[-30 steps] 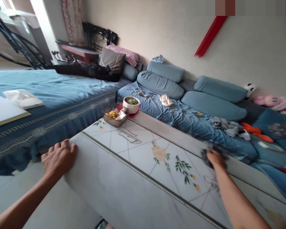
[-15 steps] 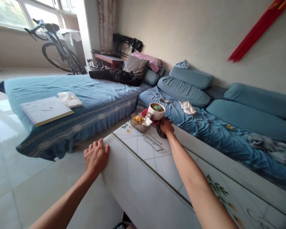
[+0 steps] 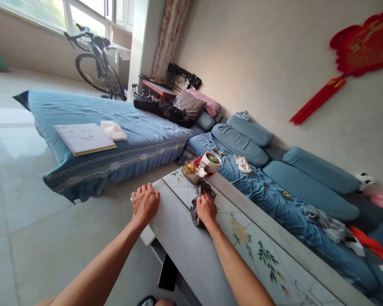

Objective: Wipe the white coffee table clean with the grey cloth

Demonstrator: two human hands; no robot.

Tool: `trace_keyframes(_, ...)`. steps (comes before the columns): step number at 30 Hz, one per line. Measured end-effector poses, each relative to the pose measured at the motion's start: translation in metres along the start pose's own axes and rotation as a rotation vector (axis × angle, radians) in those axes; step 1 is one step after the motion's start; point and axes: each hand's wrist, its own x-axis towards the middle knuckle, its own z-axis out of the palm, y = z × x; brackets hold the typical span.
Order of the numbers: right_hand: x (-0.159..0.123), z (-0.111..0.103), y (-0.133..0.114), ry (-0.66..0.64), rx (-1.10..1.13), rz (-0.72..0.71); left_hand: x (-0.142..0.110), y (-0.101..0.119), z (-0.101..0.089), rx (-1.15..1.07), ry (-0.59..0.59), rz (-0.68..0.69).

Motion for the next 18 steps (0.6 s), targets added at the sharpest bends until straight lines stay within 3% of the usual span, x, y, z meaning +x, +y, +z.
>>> trace_keyframes(3,-0.027,0.012,-0.040,-0.071,0.083,-0.085,0.000,-0.001,0.003,-0.020,0.014,0.000)
trace_keyframes(5,-0.022,0.017,-0.072,-0.111,0.146,-0.151,0.001,-0.002,0.005,-0.034,0.027,0.003)
trace_keyframes(11,0.070,0.022,-0.160,-0.184,0.228,-0.172,0.001,-0.005,0.017,-0.119,0.068,-0.014)
trace_keyframes(13,0.085,0.025,-0.182,-0.202,0.235,-0.182,0.004,-0.005,0.020,-0.195,0.115,-0.040)
trace_keyframes(15,0.082,0.025,-0.200,-0.239,0.243,-0.233,0.008,-0.006,0.020,-0.307,0.163,-0.071)
trace_keyframes(18,0.052,0.014,-0.222,-0.299,0.260,-0.337,0.008,-0.012,0.011,-0.530,0.214,-0.121)
